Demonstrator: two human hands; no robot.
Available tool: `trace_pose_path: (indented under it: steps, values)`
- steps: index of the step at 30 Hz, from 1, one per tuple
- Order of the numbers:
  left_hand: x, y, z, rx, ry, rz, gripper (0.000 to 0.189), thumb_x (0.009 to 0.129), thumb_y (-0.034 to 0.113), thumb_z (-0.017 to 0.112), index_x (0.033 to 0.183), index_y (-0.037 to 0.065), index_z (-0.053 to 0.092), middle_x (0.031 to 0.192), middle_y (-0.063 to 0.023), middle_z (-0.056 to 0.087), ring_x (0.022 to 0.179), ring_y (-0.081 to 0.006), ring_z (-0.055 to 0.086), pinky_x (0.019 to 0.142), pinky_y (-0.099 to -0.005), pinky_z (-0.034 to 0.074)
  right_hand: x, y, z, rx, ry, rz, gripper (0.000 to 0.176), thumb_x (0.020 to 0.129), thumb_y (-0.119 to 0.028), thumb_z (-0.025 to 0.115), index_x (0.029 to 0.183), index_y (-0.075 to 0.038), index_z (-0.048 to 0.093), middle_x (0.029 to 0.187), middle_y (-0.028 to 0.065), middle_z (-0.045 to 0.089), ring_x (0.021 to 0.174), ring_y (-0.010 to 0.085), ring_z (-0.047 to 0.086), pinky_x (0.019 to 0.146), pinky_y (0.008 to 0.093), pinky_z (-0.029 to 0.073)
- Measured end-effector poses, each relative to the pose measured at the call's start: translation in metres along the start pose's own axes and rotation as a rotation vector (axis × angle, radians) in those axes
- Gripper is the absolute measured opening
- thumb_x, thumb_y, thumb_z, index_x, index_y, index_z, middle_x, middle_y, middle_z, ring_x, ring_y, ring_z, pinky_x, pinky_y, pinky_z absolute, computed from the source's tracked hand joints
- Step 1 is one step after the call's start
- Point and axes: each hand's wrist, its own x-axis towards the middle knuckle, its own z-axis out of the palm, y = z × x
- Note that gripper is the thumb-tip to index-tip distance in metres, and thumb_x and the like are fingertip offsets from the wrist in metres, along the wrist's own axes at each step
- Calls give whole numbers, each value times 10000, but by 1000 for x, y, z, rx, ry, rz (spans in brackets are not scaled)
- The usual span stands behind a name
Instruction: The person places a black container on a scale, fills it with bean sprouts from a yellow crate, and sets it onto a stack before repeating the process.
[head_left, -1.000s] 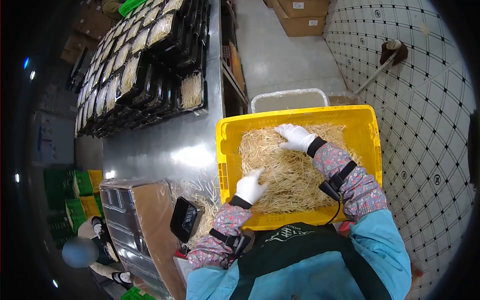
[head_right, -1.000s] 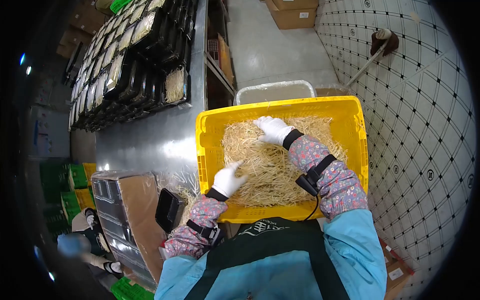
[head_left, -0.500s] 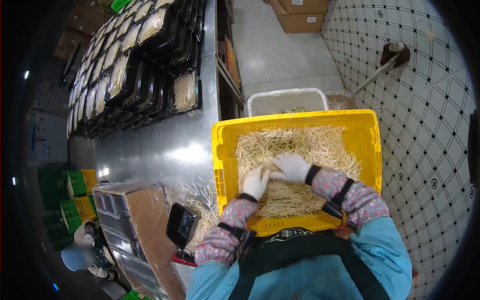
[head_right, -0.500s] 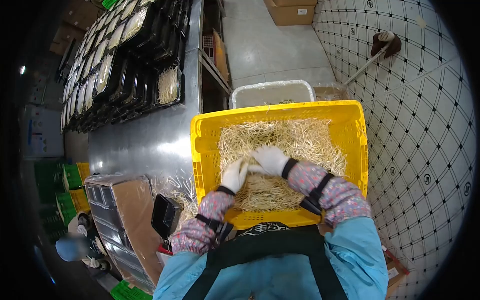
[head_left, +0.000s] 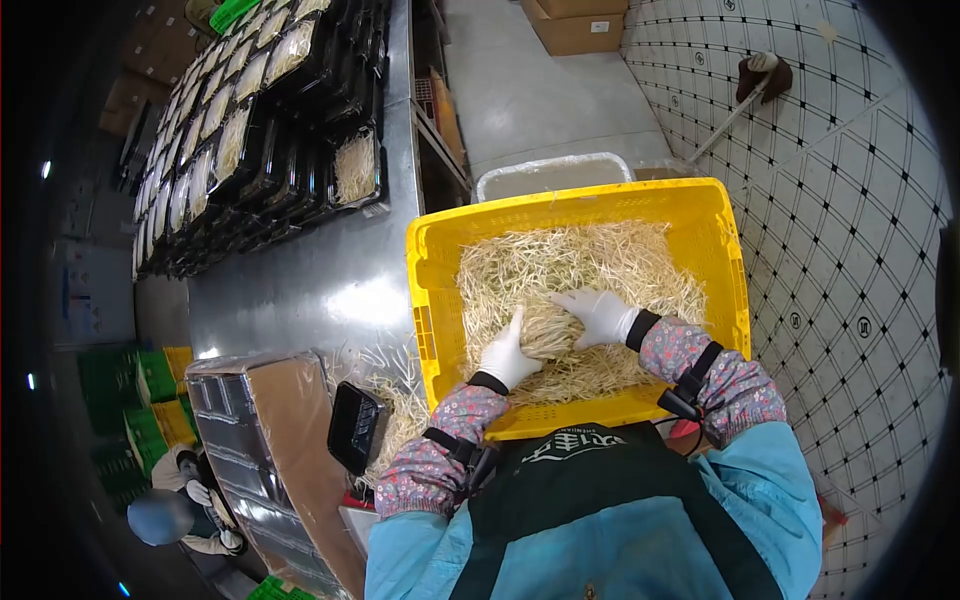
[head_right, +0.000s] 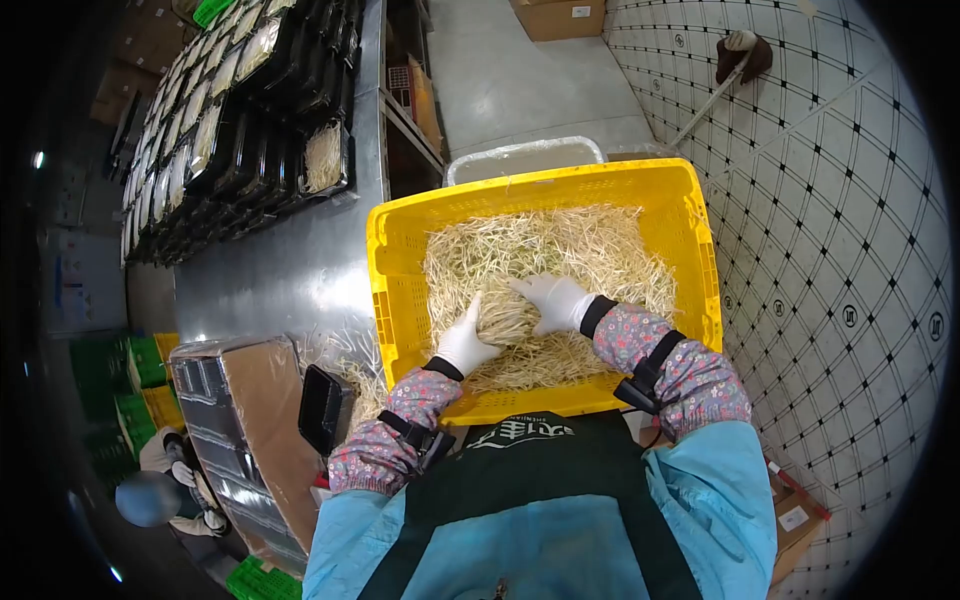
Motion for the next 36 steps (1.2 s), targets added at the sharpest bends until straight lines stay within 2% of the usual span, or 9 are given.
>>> trace_pose_path:
  steps: [5,8,12,13,19,25,28,30,36]
  values:
    - [-20,-12,24,273,53,34,1390,527,340,906,1503,-57,0,1525,-288,188,1366,-441,302,1134,-446,310,-26,-37,13,-403,142,30,1332,547,-444,900,1553,-164,73,1555,233,201,1396,433,294,1077,559,335]
    - [-5,-12,25,149,7,-42,1422,514,362,912,1509,-37,-22,1524,-288,190,1363,-445,308,1118,-458,332,-11,-31,26,-424,184,55,1388,507,-405,923,1555,-188,40,1512,226,282,1325,414,401,1014,492,428]
    - [19,-23,23,-15,-13,-226,1145,606,299,829,1511,31,183,1321,-272,514,1157,-389,568,959,-422,487,17,-12,8,-215,105,49,1121,598,-306,847,1515,-145,223,1200,187,587,1071,326,608,826,392,536]
    - [14,-20,20,-24,78,-199,834,660,280,767,1379,37,421,1092,-258,648,997,-392,645,887,-422,515,20,-6,9,-185,127,28,1026,625,-297,818,1489,-134,291,1135,179,618,1031,318,626,807,396,538]
    - [-33,12,-28,160,60,-119,525,691,325,745,1114,69,568,941,-226,684,909,-400,659,813,-447,523,10,0,0,-185,219,-91,496,754,-346,696,1217,-191,607,1033,154,681,879,331,671,772,420,541]
    - [-79,-14,-39,325,270,196,356,684,168,717,998,91,567,926,-130,650,853,-335,650,733,-438,521,-37,26,-72,88,445,61,589,680,-379,733,1200,-119,635,939,200,690,888,367,665,792,430,535]
    - [-68,9,-16,489,271,364,437,645,192,787,1024,102,590,956,-101,636,898,-316,635,753,-428,517,-30,16,-77,-7,404,31,526,691,-376,714,1165,-159,644,979,167,700,884,353,671,788,431,540]
    - [-68,53,-19,503,57,374,782,638,267,815,1326,71,500,1178,-130,584,1067,-297,572,855,-458,496,-19,-4,-65,-70,289,84,523,680,-378,725,1153,-168,648,925,155,703,863,337,680,768,428,545]
    - [-4,37,-21,171,76,382,1128,612,389,853,1502,53,247,1483,-196,375,1374,-386,352,1117,-493,322,-6,29,3,-195,255,76,1089,572,-466,858,1475,-153,337,1412,222,438,1213,407,507,955,475,468]
